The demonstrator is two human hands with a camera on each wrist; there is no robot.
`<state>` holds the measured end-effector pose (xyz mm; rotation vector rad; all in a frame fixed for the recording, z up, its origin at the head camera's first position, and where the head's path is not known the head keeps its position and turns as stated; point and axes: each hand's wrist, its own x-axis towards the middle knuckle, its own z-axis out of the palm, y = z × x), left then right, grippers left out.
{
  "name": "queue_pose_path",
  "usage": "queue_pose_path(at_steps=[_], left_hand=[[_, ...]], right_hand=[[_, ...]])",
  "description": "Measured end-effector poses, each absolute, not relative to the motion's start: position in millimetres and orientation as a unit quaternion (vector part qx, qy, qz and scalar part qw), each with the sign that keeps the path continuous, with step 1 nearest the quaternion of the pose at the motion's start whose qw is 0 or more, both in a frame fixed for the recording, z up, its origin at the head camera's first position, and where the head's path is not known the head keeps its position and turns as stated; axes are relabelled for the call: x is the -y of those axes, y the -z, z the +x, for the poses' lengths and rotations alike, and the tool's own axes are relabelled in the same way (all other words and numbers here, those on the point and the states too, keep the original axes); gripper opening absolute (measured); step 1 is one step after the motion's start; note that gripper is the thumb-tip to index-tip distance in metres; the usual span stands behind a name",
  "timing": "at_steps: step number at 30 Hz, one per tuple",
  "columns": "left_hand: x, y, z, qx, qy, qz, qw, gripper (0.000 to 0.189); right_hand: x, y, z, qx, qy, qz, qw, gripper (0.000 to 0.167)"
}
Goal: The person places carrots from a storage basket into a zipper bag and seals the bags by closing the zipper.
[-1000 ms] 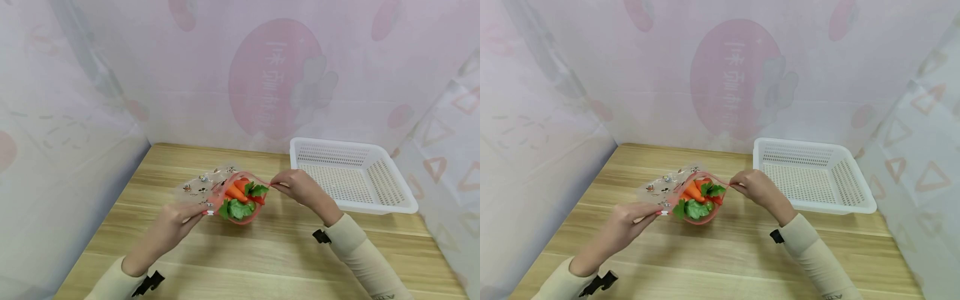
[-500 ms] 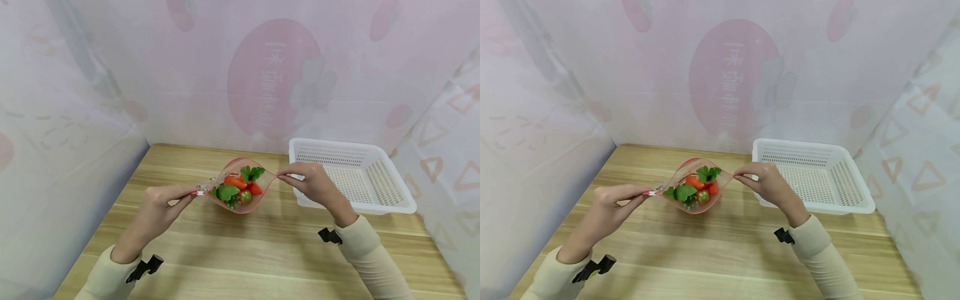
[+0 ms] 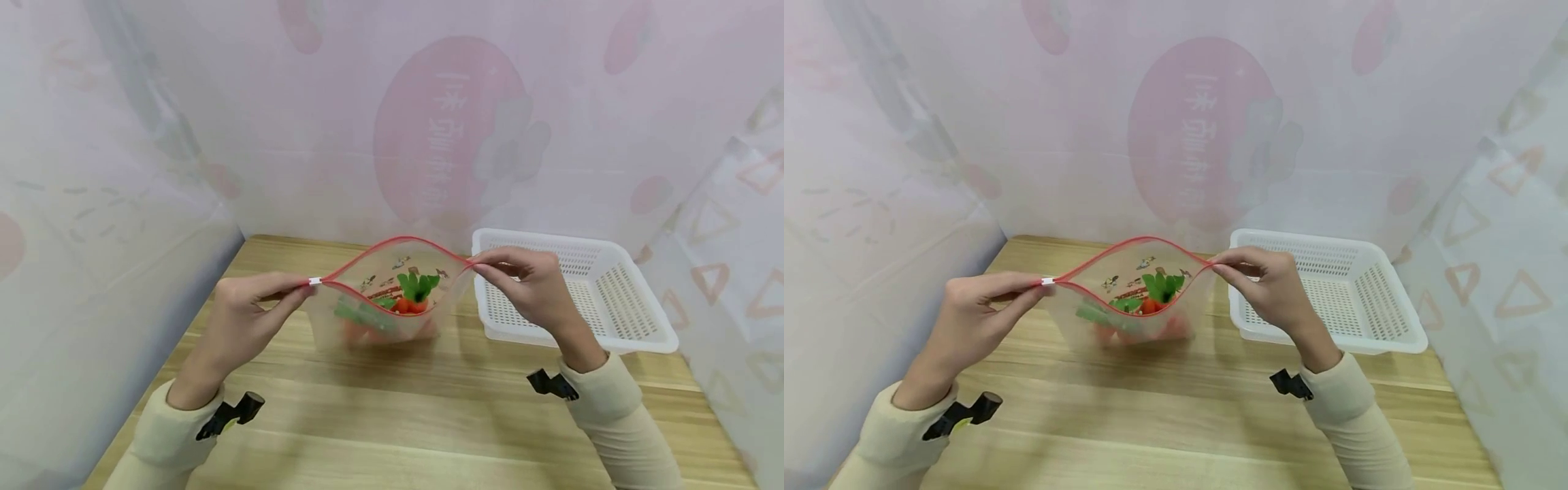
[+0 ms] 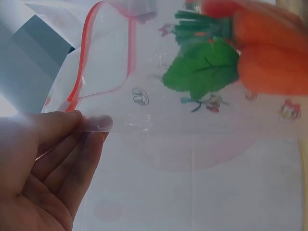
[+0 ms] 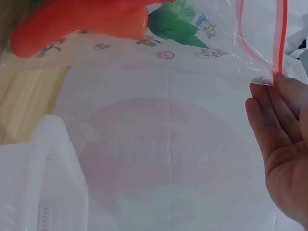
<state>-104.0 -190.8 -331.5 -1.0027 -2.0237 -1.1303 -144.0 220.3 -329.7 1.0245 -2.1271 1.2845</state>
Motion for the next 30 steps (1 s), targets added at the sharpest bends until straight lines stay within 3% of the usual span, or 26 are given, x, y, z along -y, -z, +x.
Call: queue_pose_path(at_steps=[6,13,17,23,30], left_hand=[[190.0,322.8,-90.2,0.748,0.492,-0.363,0.257,0.033],[201.8,307.7,-62.3,0.695,0.605,-0.358,0.147,0.029],[206.4,302.7,-57.5,0.734,0.591,-0.324,0.083,0.025],[198.4,322.7,-81.6,0.788,0.568,-0.237,-0.003,0.013],[185.9,366.8,-132.6,0.777,0.592,-0.214,0.01,0.017]], right_hand=[[-226.6,314.7,-112.5,0.756,-0.519,0.343,0.201,0.03],[-238.8,295.6,-67.4,0.702,-0.585,0.375,0.154,0.032],[-244.0,293.2,-55.5,0.699,-0.603,0.369,0.105,0.03],[-251.4,312.5,-72.8,0.773,-0.585,0.24,0.051,0.009],[-257.8,351.5,-118.2,0.797,-0.579,0.167,0.047,0.014]])
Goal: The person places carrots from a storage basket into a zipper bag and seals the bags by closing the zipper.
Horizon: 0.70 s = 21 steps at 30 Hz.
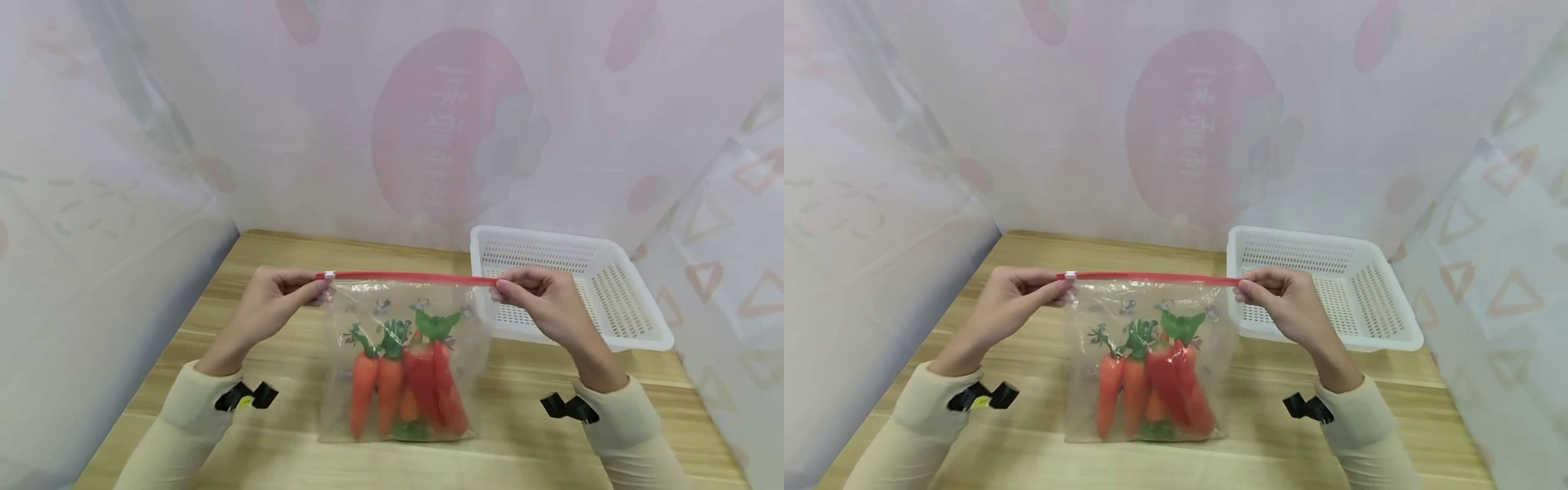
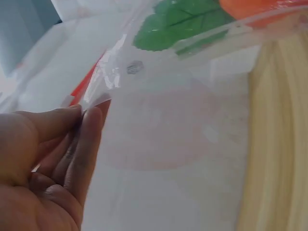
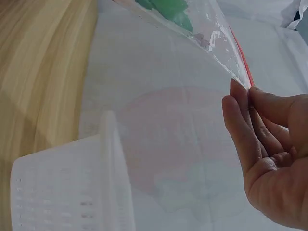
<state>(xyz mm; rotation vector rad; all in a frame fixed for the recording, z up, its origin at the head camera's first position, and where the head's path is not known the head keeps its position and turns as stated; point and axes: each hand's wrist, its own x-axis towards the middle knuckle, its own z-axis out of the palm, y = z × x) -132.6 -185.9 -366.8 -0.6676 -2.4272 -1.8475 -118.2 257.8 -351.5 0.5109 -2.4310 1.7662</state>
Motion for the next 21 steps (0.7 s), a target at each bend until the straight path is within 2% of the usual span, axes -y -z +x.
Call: queue_pose_path(at_steps=[7,13,16,21], left_hand=[[180.1,400.7,-164.6,0.767,0.611,-0.198,0.004,0.02],[171.4,415.9,-174.2,0.749,0.631,-0.198,0.022,0.022],[164.1,418.8,-177.1,0.739,0.642,-0.199,0.038,0.022],[152.3,419.3,-174.9,0.719,0.666,-0.194,0.05,0.022]], right_hand=[[-255.2,384.0,-148.8,0.827,-0.527,0.158,0.118,0.009],[-252.3,400.5,-155.0,0.852,-0.467,0.153,0.183,0.005],[-254.3,402.3,-155.3,0.852,-0.465,0.154,0.184,0.005],[-259.5,400.3,-156.9,0.855,-0.464,0.172,0.156,0.01]])
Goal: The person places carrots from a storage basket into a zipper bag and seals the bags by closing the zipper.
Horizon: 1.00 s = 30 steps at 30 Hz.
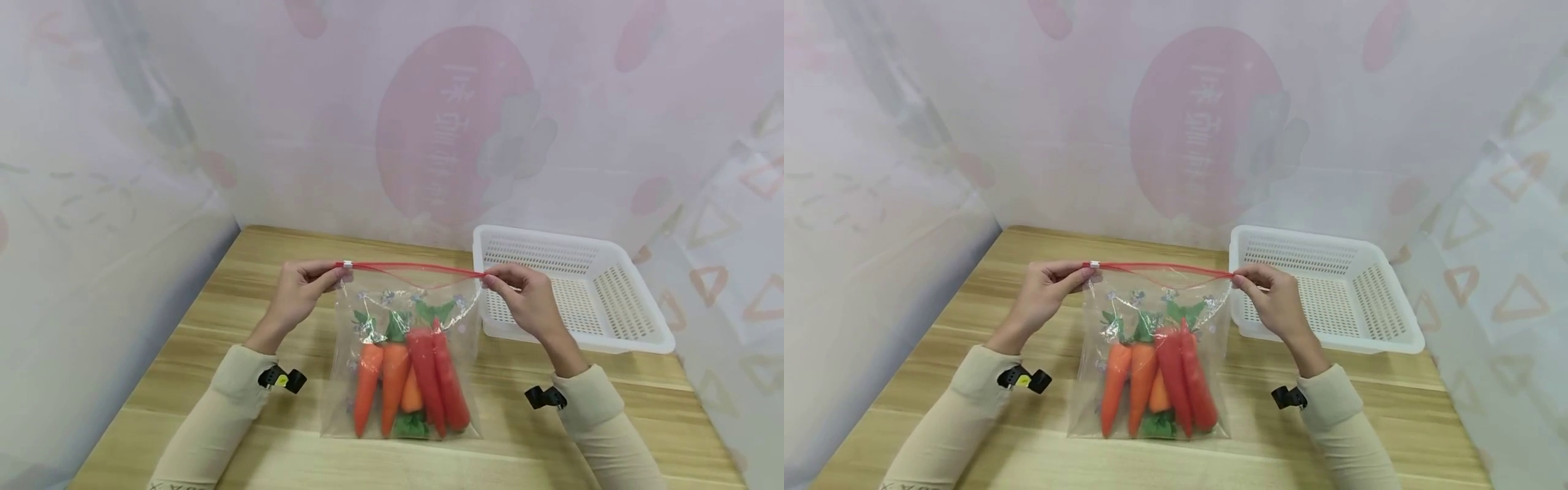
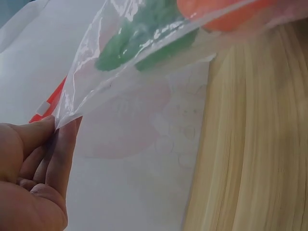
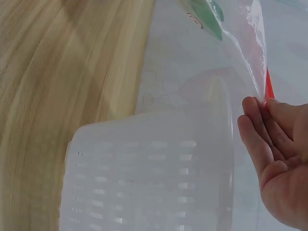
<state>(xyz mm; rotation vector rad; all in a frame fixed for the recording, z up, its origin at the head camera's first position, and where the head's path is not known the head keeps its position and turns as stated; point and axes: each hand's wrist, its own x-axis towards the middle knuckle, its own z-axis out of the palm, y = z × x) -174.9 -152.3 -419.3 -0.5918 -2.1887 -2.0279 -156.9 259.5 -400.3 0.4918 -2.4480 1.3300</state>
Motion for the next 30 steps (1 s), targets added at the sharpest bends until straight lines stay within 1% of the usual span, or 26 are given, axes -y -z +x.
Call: queue_pose_path(at_steps=[4,8,11,14,20,23,30], left_hand=[[145.5,418.4,-172.0,0.713,0.671,-0.197,0.045,0.023],[141.9,417.8,-170.4,0.724,0.657,-0.205,0.03,0.022],[140.7,416.6,-168.8,0.731,0.65,-0.207,0.018,0.022],[140.2,414.5,-167.0,0.735,0.647,-0.202,0.016,0.021],[138.1,413.3,-164.6,0.736,0.644,-0.208,0.018,0.021],[136.8,412.8,-163.9,0.736,0.644,-0.209,0.014,0.022],[136.2,408.9,-162.6,0.73,0.65,-0.213,0.001,0.022]], right_hand=[[-262.0,389.6,-158.4,0.877,-0.429,0.177,0.126,0.014],[-257.2,367.8,-161.8,0.9,-0.382,0.189,0.095,0.02],[-245.7,350.7,-165.4,0.91,-0.341,0.226,0.069,0.026],[-227.8,336.7,-169.4,0.914,-0.294,0.277,0.032,0.033],[-186.0,322.7,-179.6,0.902,-0.247,0.351,-0.035,0.039],[-166.7,321.3,-186.2,0.892,-0.242,0.378,-0.049,0.039],[-131.9,322.7,-202.1,0.87,-0.219,0.437,-0.063,0.042]])
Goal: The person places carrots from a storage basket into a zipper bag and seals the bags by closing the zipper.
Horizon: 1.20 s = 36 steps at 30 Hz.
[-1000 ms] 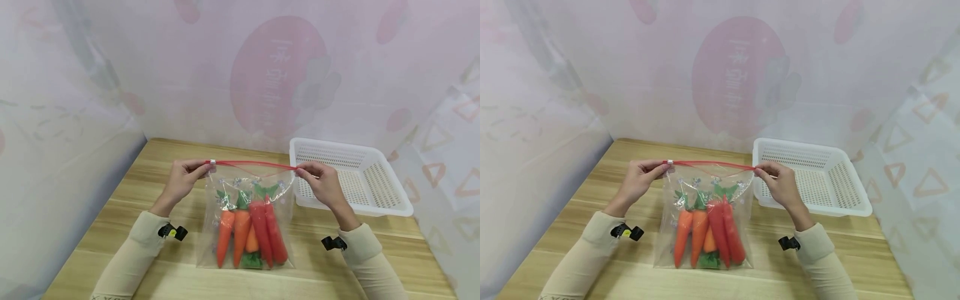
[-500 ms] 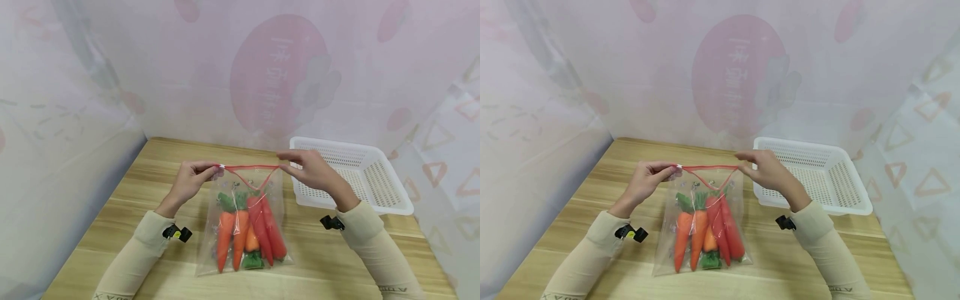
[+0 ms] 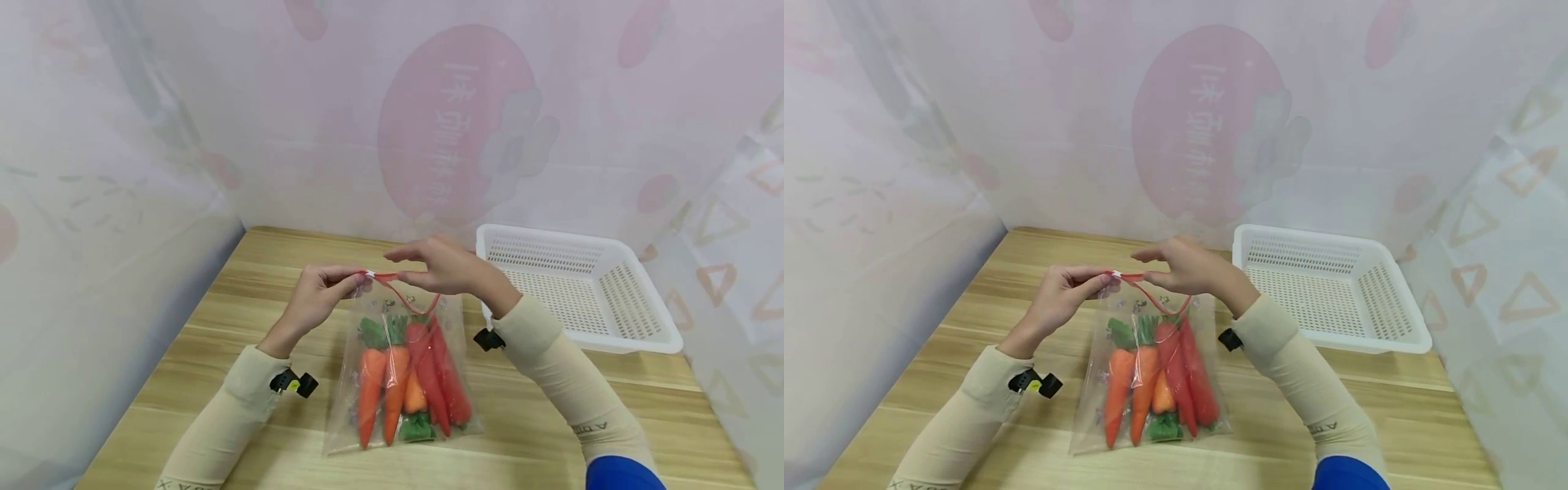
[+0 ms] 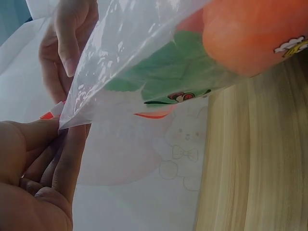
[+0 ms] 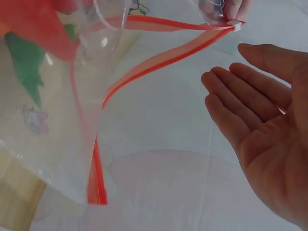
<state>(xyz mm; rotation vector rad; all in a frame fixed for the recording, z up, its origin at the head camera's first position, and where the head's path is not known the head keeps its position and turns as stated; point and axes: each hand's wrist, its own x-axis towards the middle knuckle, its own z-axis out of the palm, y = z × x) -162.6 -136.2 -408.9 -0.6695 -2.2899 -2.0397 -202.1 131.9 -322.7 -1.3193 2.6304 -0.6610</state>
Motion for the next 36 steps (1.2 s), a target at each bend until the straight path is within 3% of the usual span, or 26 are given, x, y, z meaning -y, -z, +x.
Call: queue_pose_path(at_steps=[8,15,36], left_hand=[[135.2,407.0,-162.9,0.728,0.65,-0.217,-0.007,0.024],[133.1,405.4,-162.5,0.729,0.649,-0.216,-0.011,0.024],[128.2,404.4,-165.3,0.739,0.641,-0.205,-0.001,0.023]], right_hand=[[-107.8,331.7,-217.7,-0.822,0.3,-0.457,0.158,0.045],[-97.1,341.2,-221.9,-0.795,0.347,-0.46,0.192,0.042],[-100.7,349.0,-223.6,-0.784,0.378,-0.474,0.132,0.024]])
